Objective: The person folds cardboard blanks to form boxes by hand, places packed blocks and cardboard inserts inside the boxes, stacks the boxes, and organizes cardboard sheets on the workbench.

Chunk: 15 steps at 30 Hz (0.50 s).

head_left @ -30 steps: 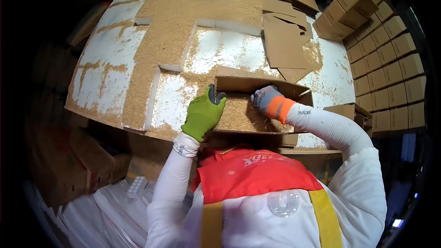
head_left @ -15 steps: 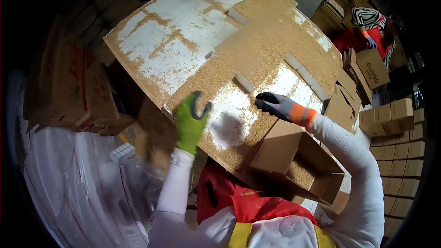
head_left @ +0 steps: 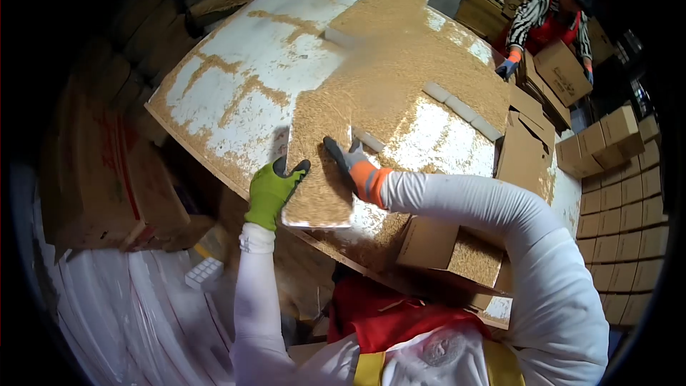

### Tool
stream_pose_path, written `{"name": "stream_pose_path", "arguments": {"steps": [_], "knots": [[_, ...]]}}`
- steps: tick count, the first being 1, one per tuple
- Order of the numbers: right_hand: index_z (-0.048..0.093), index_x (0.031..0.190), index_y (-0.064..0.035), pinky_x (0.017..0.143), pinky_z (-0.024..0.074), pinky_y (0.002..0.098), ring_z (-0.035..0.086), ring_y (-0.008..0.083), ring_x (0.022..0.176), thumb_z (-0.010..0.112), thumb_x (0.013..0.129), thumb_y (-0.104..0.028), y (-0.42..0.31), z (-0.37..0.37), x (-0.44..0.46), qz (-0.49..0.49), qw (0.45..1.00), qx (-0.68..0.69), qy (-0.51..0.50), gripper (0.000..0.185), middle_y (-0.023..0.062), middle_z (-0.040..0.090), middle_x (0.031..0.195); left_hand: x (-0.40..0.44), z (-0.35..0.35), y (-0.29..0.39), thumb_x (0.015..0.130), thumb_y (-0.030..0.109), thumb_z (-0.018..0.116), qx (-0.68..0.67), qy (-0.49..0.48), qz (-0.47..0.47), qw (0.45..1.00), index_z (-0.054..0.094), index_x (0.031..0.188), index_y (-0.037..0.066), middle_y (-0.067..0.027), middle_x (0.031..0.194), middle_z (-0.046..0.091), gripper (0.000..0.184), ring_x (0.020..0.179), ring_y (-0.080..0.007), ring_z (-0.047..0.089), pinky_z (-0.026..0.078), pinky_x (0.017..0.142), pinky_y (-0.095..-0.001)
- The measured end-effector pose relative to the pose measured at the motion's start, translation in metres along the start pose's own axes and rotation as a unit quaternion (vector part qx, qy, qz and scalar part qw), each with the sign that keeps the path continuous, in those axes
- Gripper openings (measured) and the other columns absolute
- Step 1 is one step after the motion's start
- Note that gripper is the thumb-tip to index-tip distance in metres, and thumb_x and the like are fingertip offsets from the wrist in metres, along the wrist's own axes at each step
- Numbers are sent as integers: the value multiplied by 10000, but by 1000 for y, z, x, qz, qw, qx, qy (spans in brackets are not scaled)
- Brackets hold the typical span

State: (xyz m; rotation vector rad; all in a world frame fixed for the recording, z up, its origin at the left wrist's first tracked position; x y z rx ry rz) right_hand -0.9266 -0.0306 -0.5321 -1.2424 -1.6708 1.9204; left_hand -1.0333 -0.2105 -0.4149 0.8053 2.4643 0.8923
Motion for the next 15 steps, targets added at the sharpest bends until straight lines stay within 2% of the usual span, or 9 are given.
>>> {"name": "stream_pose_path", "arguments": {"steps": [2,4,5,8,9,10,12,14,15], "knots": [[422,1374,-24,764,489,372,576,219,921,693,863,-504,-98,-30,-42,-53,989,-128,-60,752,132,627,1077,-22,-7,39,832,419,724,-54,15,17,998,686,955,55,-135,752,682,386,703,-274,658,497,660,-381],[449,1362,-46,734,488,361,561,195,910,689,877,-484,-118,-68,-28,-132,985,-108,-18,696,116,630,1043,-51,-12,88,863,348,717,-160,12,29,987,660,874,42,-90,656,641,312,589,-208,614,468,588,-343],[452,1364,-49,733,492,362,561,193,905,687,878,-487,-134,-87,-38,-112,987,-108,-45,696,117,630,1046,-65,-17,115,894,250,696,-194,18,50,980,610,817,43,-36,572,557,237,508,-126,521,405,515,-301],[464,1367,-14,971,420,392,547,280,1142,640,836,-614,-203,-149,-107,-141,978,-81,-127,820,177,608,1228,-113,-23,212,889,179,698,-183,-24,139,973,624,918,36,-26,600,593,163,538,-85,539,406,507,-272],[498,1360,-40,974,420,379,550,281,1146,624,838,-626,-227,-172,-136,-134,975,-132,-119,794,173,608,1234,-127,-17,234,880,136,700,-216,-51,180,958,617,991,15,-32,648,615,184,567,-63,543,411,510,-250],[513,1351,-51,977,419,369,559,273,1109,598,837,-652,-245,-210,-153,-144,947,-287,-20,796,157,617,1202,-143,-10,250,870,93,701,-248,-76,221,940,611,1065,-5,-38,696,638,236,595,-42,548,417,514,-228],[485,1392,-77,976,422,373,533,272,1175,576,808,-711,-246,-266,-174,-128,944,-293,-83,866,154,600,1257,-157,27,262,822,40,714,-295,-156,218,917,535,1281,-26,-118,954,671,497,723,-114,624,497,621,-235],[444,1425,-77,1005,403,363,512,241,1196,608,788,-721,-245,-327,-217,-72,940,-332,-18,920,139,580,1287,-165,55,275,829,149,745,-207,-75,394,893,576,1255,-24,-138,1176,656,490,990,-215,645,513,842,-312],[427,1433,-58,1017,393,339,503,221,1206,621,826,-668,-251,-336,-248,-66,945,-319,-20,883,131,564,1314,-172,65,282,812,140,756,-151,-39,435,887,568,1268,-9,-151,1181,651,515,999,-257,647,511,861,-325]]}}
Point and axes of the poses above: each hand's wrist, its own x-axis towards the middle knuckle, its own z-axis out of the palm, y = z × x, the point moved 10 cm from there along x, towards the middle knuckle
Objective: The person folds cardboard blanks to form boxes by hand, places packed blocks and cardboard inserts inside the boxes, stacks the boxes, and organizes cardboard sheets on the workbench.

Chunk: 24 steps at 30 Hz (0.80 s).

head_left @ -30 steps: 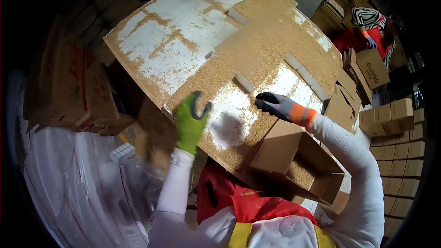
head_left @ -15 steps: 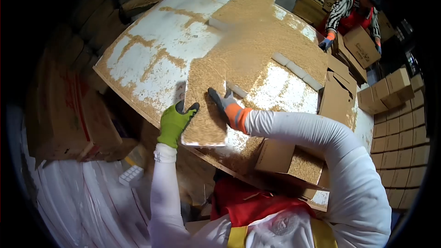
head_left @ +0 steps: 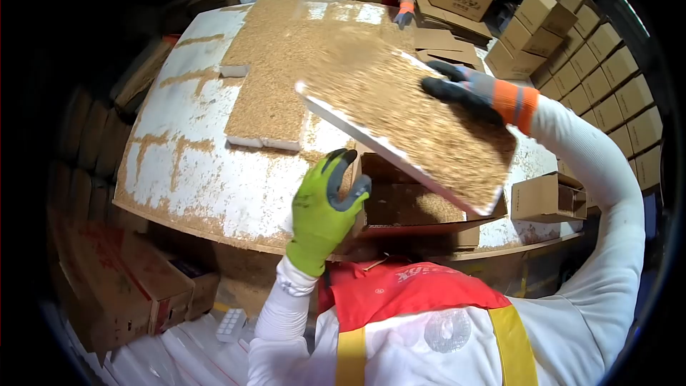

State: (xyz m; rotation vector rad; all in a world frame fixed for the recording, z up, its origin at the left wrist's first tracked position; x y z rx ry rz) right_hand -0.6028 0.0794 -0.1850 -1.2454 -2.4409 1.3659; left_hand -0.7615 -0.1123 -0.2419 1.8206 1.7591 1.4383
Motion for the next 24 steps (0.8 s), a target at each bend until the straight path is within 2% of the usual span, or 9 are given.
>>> {"name": "stream_pose_path", "arguments": {"steps": [2,5,6,10,13,16,19,20,24], "knots": [[447,1415,-52,995,408,309,498,171,1191,650,892,-529,27,-22,-34,3,999,13,-30,736,106,573,1293,-5,29,-6,801,94,731,74,0,6,997,525,1336,23,-195,1203,627,578,1021,-350,636,499,911,-350],[457,1413,-61,972,430,301,536,132,1118,635,936,-423,50,-24,-71,1,992,14,-122,624,75,612,1218,-19,67,-51,826,72,680,-63,-71,-157,983,500,1374,29,-191,1182,640,578,970,-288,657,510,867,-338],[462,1412,-66,970,435,308,544,132,1111,639,933,-421,59,-22,-81,23,991,0,-135,622,69,617,1216,-21,67,-53,847,52,625,-82,-81,-194,974,470,1408,34,-166,1109,664,582,845,-189,644,509,789,-302],[463,1427,-100,1019,413,356,554,186,1157,653,909,-462,80,3,-92,38,975,-111,-189,660,110,619,1264,-26,69,-65,865,-1,572,-108,-99,-212,966,471,1417,46,-77,1010,665,563,745,-81,533,467,707,-226],[464,1433,-122,992,427,352,562,204,1152,652,895,-501,78,16,-91,72,971,-106,-204,684,133,629,1250,-31,67,-66,833,22,613,-137,-47,-199,969,507,1377,76,-171,1023,666,557,798,-302,664,524,720,-351],[467,1433,-129,937,455,355,584,197,1108,656,882,-526,78,23,-83,30,969,-123,-214,705,137,649,1217,-29,68,-73,821,2,630,-216,-34,-220,951,515,1370,73,-175,1075,656,566,869,-285,675,525,738,-346],[486,1418,-146,932,461,379,610,249,1093,617,881,-585,77,30,-86,68,961,-136,-232,706,154,663,1172,-24,66,-58,817,-15,625,-75,-35,-144,986,499,1386,64,-152,1139,656,588,946,-244,679,527,773,-323],[489,1414,-146,934,461,384,610,264,1096,608,880,-596,79,35,-86,62,960,-138,-237,708,158,662,1169,-27,68,-60,847,-45,549,-109,-47,-162,980,502,1392,32,-62,1289,625,553,928,-117,634,502,788,-239],[503,1390,-167,930,463,417,609,338,1083,575,888,-612,93,78,-64,12,959,-166,-229,675,171,662,1129,-40,70,-65,802,-59,581,-217,-63,-211,951,545,1353,43,-131,1195,658,562,857,-134,621,516,780,-278]]}}
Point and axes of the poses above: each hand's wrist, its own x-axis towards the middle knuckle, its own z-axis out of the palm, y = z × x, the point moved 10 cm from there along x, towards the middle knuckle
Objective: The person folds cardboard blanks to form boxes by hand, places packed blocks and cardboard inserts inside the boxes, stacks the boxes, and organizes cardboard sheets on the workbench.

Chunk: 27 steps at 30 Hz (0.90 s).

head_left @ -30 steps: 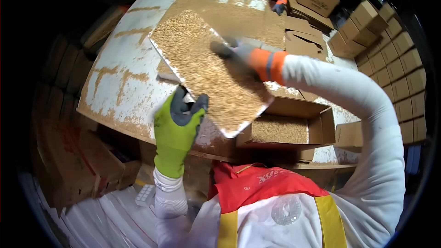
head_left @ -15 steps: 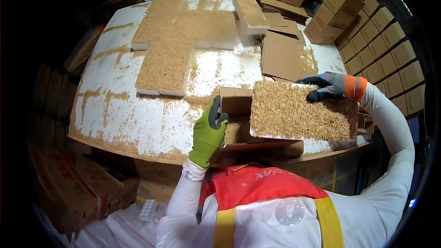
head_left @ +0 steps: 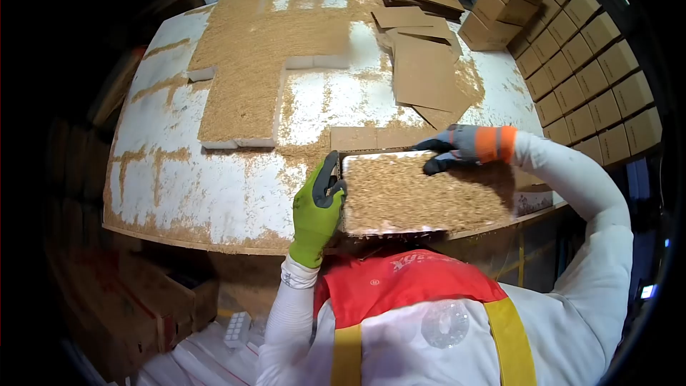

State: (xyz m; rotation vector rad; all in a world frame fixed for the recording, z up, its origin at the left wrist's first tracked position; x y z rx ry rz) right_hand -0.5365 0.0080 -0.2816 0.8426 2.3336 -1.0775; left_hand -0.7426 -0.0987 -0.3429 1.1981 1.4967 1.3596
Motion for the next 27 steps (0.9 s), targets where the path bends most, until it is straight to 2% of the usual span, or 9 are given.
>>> {"name": "stream_pose_path", "arguments": {"steps": [4,7,10,13,15,17,19,23,27], "knots": [[577,1249,-153,847,480,464,617,383,978,572,922,-509,15,20,45,-17,995,-73,72,484,168,670,1015,-5,-11,-20,842,-2,630,-26,-3,-48,998,522,1372,31,-141,1244,642,542,918,-171,656,519,822,-280],[646,1034,-109,816,505,453,641,362,936,591,911,-355,29,40,71,-57,983,-162,71,280,152,683,953,-6,2,5,857,45,663,24,-9,12,1000,498,1383,17,-166,1284,618,551,995,-210,668,526,848,-302],[652,856,-83,653,535,419,675,322,816,557,897,-216,7,47,84,-38,894,-425,138,169,121,686,864,-4,1,14,850,109,693,135,-21,14,991,481,1390,6,-174,1300,604,590,1035,-241,665,532,856,-319],[635,925,-82,647,535,391,663,300,737,634,855,-230,-32,26,56,4,897,-395,197,163,103,660,786,-3,-4,14,847,111,690,138,-31,-30,989,478,1395,9,-168,1276,620,597,1018,-231,665,536,830,-316],[643,962,-73,631,533,374,647,296,693,658,876,-290,-66,-31,-4,-170,864,-277,383,233,85,673,807,-6,-3,16,845,106,688,143,-34,-53,988,475,1398,7,-168,1261,628,601,1010,-226,665,536,820,-317],[647,1091,-79,668,547,359,663,284,734,670,881,-372,-28,-96,-56,-176,797,-180,550,361,95,700,876,-7,-1,20,843,103,689,154,-34,-56,986,471,1399,1,-168,1248,636,606,1003,-222,663,537,812,-318],[631,1195,-186,767,543,384,683,292,904,628,892,-414,84,-142,-44,-18,833,-62,550,379,103,710,1028,-8,1,19,857,101,681,163,-34,-56,985,469,1402,3,-172,1287,614,593,1001,-221,662,534,827,-319],[309,1491,-121,1036,394,482,495,364,1264,736,669,-642,301,-122,27,233,838,-227,439,1063,147,490,1422,-9,4,24,870,53,659,192,-19,-64,979,456,1404,-19,-157,1331,589,576,1009,-174,640,531,827,-308],[136,1539,-60,1106,203,645,188,443,1439,772,535,-724,356,-75,97,315,864,-194,341,1362,191,199,1580,-5,10,39,872,97,668,214,6,-19,977,466,1396,-24,-148,1260,631,574,938,-166,643,539,754,-298]]}}
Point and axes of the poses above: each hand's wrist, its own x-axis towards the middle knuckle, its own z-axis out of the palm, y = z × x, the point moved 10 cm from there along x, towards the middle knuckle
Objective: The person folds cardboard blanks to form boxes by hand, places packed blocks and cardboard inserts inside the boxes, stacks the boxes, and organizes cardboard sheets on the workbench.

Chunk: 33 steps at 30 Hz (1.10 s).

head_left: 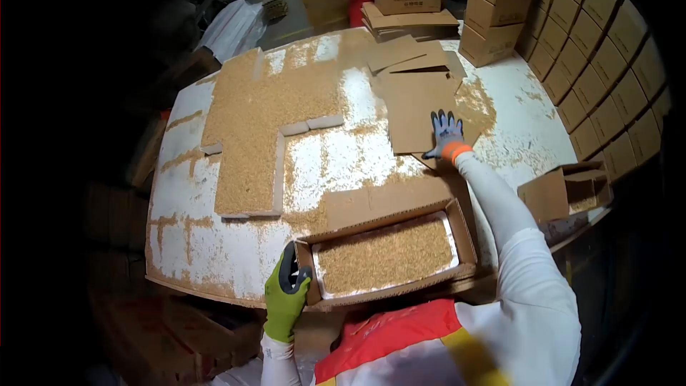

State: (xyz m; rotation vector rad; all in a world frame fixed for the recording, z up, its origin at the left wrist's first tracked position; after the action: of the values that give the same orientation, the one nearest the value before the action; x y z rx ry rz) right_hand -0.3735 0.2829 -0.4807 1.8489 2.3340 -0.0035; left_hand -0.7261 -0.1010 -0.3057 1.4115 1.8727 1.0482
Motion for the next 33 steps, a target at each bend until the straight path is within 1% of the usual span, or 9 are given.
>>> {"name": "stream_pose_path", "arguments": {"steps": [2,7,10,14,16,21,24,26,33], "knots": [[91,1548,-62,1132,159,633,141,443,1454,783,501,-733,-31,14,10,-21,999,-30,2,1423,204,154,1591,4,0,3,875,89,662,73,12,-24,997,510,1356,-28,-157,1192,660,519,930,-153,640,549,727,-291],[583,1161,-63,952,408,476,525,336,1184,613,838,-357,-86,44,20,-215,973,11,84,438,163,574,1251,13,-3,15,886,117,668,80,14,-37,996,539,1325,-24,-165,1188,650,479,947,-188,652,545,766,-308],[599,1073,-106,902,439,430,580,304,1061,616,828,-323,-75,9,6,-265,950,102,129,328,121,624,1132,13,-8,7,880,135,681,55,8,-85,995,555,1305,-20,-169,1187,646,469,997,-226,649,524,818,-329],[676,1088,-97,708,526,389,654,342,787,672,867,-172,-28,-196,-84,-252,818,420,302,233,148,682,927,34,-27,77,806,126,739,182,100,133,969,469,1388,-10,-193,1342,550,655,1244,-324,523,415,1032,-408],[621,1186,18,854,514,276,655,127,959,645,928,-111,-18,-260,-134,-254,698,631,222,289,92,705,1045,39,-29,137,803,205,771,234,155,238,930,343,1476,22,-174,1472,428,818,1371,-306,399,326,1106,-441],[456,1399,-34,925,497,293,606,152,1095,590,961,-132,-15,-324,-220,-368,461,795,140,468,75,608,1272,59,-15,166,692,77,772,-75,13,279,957,293,1481,-27,-185,1441,451,929,1362,-268,397,280,1139,-375],[504,1333,-17,944,513,350,601,180,1105,698,819,-61,-28,-249,-245,-252,449,851,99,552,100,631,1208,52,-3,134,734,30,734,7,-76,243,967,665,1111,23,-141,980,687,382,877,-286,678,514,765,-334],[565,1220,-17,935,517,342,620,167,1056,724,779,3,-12,-244,-263,-156,649,725,168,469,81,656,1143,42,-7,150,749,38,732,63,-108,302,945,697,977,46,-123,837,671,231,693,-307,650,489,608,-346],[665,1011,-87,844,509,348,648,257,938,771,710,-10,-54,-235,-294,-249,858,341,294,328,76,682,968,31,13,150,740,48,687,241,-92,442,859,671,1022,127,-55,918,674,294,791,-268,652,519,664,-362]]}}
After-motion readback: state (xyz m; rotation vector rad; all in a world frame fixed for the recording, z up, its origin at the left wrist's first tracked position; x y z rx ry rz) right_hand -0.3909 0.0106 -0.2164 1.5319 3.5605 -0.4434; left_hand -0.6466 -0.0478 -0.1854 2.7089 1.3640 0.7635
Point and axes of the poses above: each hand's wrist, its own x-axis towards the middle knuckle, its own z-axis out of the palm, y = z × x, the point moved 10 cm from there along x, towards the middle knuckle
